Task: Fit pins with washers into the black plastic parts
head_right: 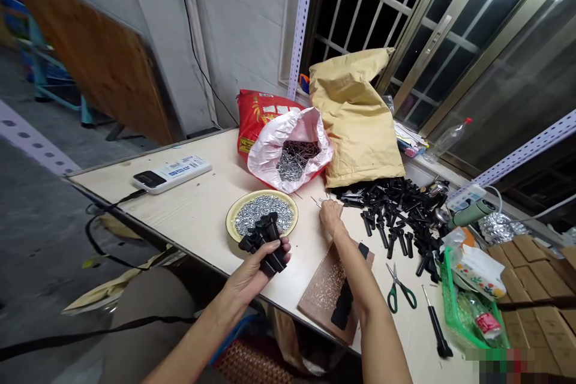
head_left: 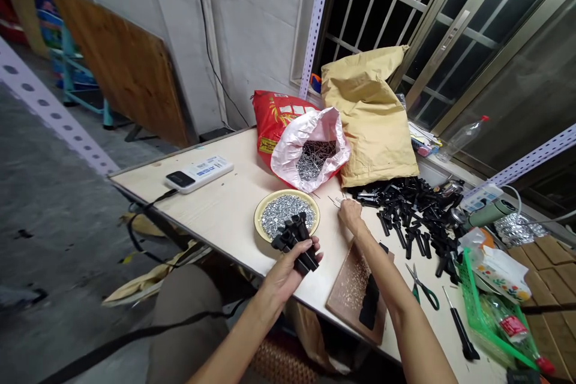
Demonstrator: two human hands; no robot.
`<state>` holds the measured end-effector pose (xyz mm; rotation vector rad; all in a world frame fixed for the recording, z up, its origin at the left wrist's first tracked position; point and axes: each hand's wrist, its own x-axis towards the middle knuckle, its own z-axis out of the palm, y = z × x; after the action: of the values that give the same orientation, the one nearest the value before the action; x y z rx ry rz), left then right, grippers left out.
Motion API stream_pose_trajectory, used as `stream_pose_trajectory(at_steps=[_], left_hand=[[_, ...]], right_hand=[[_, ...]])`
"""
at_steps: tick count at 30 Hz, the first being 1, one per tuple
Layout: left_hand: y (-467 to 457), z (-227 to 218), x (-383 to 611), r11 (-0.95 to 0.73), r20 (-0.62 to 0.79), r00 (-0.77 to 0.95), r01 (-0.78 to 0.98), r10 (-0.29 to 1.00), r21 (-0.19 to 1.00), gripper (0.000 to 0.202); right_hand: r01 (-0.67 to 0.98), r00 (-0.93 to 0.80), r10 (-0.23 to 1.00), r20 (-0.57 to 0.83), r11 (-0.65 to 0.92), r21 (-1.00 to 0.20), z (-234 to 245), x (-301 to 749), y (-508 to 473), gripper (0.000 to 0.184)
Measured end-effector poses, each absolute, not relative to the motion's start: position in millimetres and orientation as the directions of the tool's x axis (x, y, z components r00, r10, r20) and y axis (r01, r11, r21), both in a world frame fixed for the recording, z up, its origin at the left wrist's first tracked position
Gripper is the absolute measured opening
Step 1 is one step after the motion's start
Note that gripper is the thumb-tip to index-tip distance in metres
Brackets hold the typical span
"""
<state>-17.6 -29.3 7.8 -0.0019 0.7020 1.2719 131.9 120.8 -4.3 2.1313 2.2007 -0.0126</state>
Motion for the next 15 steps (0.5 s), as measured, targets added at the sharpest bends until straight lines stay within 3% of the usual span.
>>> stream_pose_trajectory(at_steps=[3,8,10,12,15], left_hand=[[-26.5,9.1,-19.0,0.349,-0.464,0.143,-0.85,0.874,0.395,0.03],[-20.8,0.6,-20.9,0.22,-0.343,-0.038,-0.699,0.939,0.68,0.028],[-16.8,-5.2,-21.9,0.196,-0.315,-0.101,-0.597,0.944,0.778,0.025],[-12.6,-10.8,-22.6,0.205,-0.315,-0.15,-0.494,0.937,0.845,0.023],[-7.2,-18.1,-21.5,0.203,-0.299,-0.197,-0.396,0.934,0.896,0.023]], right_hand=[[1.0,-0.012,0.998,-0.055,0.013,0.02,2.6,134.3,115.8,0.023],[0.995,-0.071,0.997,0.011,0.071,-0.07,26.0,147.3,89.5,0.025],[0.965,-0.192,0.972,0.132,0.212,-0.157,39.5,152.5,74.2,0.023],[0.876,-0.346,0.876,0.337,0.43,-0.217,54.3,156.0,57.2,0.021],[0.766,-0.497,0.679,0.54,0.636,-0.093,75.4,155.9,33.6,0.022]])
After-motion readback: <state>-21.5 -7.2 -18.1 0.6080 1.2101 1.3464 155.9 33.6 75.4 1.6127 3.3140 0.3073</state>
